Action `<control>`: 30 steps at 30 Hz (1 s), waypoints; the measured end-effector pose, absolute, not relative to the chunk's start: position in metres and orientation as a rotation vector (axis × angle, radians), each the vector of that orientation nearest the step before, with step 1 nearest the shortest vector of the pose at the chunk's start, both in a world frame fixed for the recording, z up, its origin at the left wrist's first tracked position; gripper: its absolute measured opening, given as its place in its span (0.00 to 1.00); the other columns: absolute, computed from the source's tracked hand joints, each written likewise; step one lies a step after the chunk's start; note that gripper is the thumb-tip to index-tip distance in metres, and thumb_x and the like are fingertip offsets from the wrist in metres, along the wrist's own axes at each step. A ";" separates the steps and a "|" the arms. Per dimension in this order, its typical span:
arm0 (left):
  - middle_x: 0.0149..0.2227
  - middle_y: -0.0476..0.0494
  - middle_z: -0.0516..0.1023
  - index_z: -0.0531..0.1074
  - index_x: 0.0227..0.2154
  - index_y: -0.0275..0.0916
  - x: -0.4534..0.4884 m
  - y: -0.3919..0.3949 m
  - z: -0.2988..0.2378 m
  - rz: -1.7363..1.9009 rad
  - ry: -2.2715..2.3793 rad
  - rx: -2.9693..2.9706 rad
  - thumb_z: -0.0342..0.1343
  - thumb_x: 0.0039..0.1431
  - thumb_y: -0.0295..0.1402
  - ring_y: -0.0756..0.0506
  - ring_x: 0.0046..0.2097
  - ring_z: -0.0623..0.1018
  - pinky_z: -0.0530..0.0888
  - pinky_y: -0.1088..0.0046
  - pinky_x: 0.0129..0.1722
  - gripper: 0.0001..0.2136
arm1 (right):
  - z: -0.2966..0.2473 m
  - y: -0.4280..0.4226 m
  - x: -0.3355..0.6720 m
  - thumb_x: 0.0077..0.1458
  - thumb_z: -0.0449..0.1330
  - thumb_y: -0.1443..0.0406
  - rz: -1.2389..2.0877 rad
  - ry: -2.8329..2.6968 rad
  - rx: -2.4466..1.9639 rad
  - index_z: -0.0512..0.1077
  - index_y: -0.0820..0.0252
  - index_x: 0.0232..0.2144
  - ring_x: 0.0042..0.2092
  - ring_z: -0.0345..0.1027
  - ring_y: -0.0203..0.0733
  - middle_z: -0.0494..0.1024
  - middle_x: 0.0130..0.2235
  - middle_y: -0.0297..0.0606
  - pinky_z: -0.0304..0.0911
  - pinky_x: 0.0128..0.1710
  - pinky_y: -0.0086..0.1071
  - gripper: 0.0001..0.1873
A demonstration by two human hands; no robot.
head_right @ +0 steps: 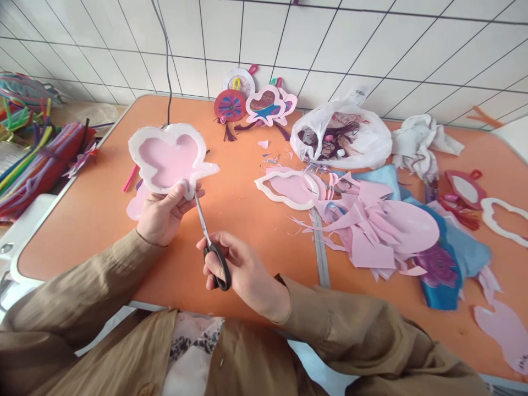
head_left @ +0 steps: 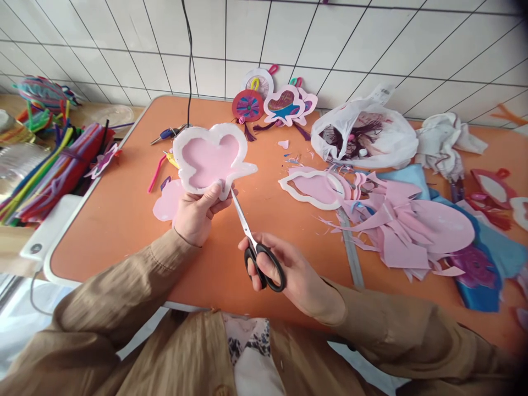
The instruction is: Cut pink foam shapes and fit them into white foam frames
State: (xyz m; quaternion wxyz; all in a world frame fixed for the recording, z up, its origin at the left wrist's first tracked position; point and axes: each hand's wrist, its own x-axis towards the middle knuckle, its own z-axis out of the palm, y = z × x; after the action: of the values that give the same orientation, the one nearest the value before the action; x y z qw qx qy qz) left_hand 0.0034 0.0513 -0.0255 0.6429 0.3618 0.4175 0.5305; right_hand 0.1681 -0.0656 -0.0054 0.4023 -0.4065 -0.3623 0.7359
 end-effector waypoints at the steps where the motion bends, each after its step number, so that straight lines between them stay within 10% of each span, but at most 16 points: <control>1: 0.36 0.41 0.87 0.83 0.33 0.39 0.003 0.052 -0.026 1.197 0.946 0.811 0.78 0.39 0.47 0.38 0.41 0.87 0.84 0.65 0.40 0.22 | -0.005 -0.065 0.169 0.56 0.66 0.41 1.840 -0.933 -1.027 0.70 0.58 0.43 0.27 0.67 0.34 0.72 0.29 0.30 0.62 0.31 0.33 0.29; 30: 0.31 0.43 0.87 0.85 0.30 0.38 0.008 0.045 -0.021 1.239 0.936 0.899 0.78 0.39 0.46 0.38 0.36 0.87 0.85 0.63 0.37 0.19 | 0.001 -0.060 0.170 0.54 0.67 0.41 1.888 -0.922 -1.072 0.73 0.62 0.43 0.27 0.69 0.32 0.72 0.29 0.30 0.60 0.29 0.29 0.31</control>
State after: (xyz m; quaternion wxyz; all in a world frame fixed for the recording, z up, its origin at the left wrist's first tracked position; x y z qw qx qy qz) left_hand 0.0080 0.0454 -0.0213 0.6240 0.3915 0.4077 0.5396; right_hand 0.1696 -0.0597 0.0005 0.3816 -0.4200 -0.3614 0.7399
